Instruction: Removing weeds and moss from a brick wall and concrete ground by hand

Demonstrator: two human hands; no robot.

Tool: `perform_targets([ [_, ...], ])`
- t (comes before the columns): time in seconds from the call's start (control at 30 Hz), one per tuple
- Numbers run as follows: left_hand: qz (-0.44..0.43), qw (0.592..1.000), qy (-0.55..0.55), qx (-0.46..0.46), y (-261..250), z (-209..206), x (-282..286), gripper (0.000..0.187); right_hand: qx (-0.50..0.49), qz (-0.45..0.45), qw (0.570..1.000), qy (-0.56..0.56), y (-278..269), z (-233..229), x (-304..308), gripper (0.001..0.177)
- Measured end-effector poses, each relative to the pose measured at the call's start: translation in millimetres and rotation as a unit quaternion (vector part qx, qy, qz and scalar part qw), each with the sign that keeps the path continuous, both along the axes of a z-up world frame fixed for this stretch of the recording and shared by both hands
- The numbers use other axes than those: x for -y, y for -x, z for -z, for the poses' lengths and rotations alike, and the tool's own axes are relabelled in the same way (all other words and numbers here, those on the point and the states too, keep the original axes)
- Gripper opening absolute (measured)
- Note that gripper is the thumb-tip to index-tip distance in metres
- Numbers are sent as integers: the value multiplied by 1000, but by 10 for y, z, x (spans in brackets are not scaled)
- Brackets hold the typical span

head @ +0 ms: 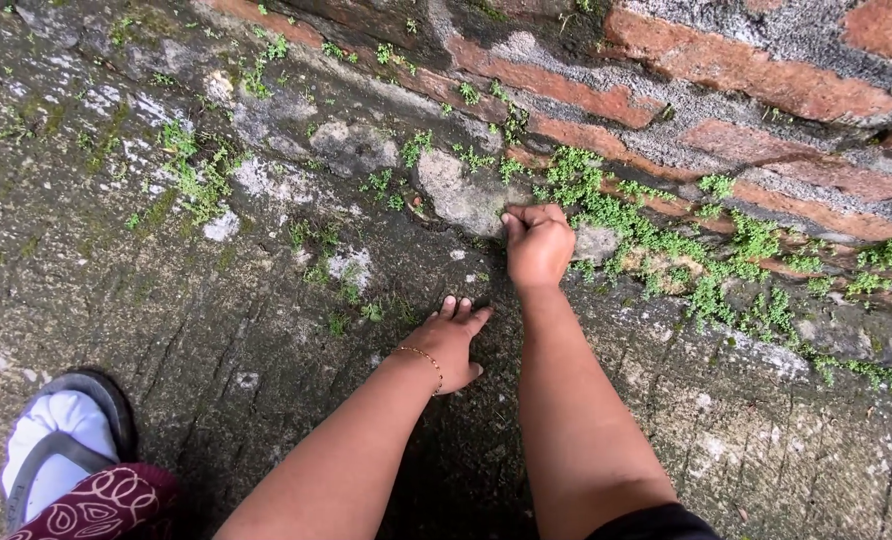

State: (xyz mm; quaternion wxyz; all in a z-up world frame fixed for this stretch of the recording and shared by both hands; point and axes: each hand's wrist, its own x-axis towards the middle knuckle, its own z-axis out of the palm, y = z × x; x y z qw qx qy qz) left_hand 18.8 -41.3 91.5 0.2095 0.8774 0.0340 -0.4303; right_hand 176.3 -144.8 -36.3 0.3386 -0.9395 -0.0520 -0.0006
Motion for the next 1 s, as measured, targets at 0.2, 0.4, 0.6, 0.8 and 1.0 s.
perform_targets([
  [0.2, 22, 1000, -1, -4, 12, -71, -9, 85, -17, 17, 998, 51, 20, -80, -62, 9],
  [0.4, 39, 999, -4, 2, 38, 163, -15, 86, -19, -133, 990, -39, 302, -507, -476, 7],
  [0.6, 54, 997, -33, 50, 136, -52, -25, 84, -18, -242, 962, -124, 197, -678, -728, 24],
  [0.8, -33, 994, -56, 91, 322, 207, -155, 90, 23, -195, 980, -30, -138, -811, -1049, 29],
  [1.0, -49, 994, -33, 94, 312, 540, -212, 68, 83, -246, 954, 151, -332, -737, -1445, 53],
])
